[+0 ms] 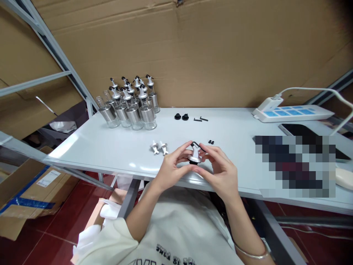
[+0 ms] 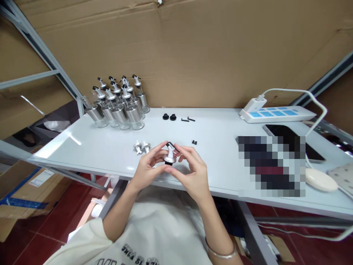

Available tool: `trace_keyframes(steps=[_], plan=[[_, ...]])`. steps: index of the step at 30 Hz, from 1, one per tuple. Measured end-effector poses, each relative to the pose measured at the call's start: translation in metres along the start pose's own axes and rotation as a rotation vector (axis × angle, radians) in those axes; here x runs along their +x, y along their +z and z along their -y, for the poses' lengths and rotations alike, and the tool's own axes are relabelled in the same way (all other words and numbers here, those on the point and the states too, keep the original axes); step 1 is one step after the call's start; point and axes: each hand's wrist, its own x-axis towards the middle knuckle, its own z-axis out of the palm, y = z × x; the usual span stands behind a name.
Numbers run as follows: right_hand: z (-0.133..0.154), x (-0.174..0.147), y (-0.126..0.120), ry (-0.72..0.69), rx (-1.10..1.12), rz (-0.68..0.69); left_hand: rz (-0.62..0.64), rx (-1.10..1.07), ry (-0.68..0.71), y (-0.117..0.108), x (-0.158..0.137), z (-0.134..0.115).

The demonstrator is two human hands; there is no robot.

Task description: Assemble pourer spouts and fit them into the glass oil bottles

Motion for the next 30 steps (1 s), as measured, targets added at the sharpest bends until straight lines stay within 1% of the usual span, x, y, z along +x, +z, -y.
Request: trace_keyframes(steps=[5,12,18,22,26,30], plan=[[-0.0006,0.0011,0.0009,0.057,0.167,-0.031,0.046,-0.050,0.014,0.0011,0.0005,0.0001],[-0.0029,0.0006,-0.0010,0.086,0.227,-0.042,0.073,-0.051,0.048,0.0000,0.0010,0.0022],[-0.0037,0.0003,-0.0019,0.110,0.176,-0.039,0.069,-0.008,0.057,-0.0001,0.0005,0.0027],[-0.0054,-0.0015,-0.0023,0.068,0.149,-0.014,0.050,0.014,0.040,0.0006,0.0003,0.0027],[-0.0067,-0.0022,-0.0029,0.029,0.151,0.002,0.060,-0.002,0.054,0.0003,0.0006,0.0026],[-0.0064,-0.0019,-0.0029,0.024,0.104,-0.013,0.064,-0.016,0.052,0.0001,0.0012,0.0033]])
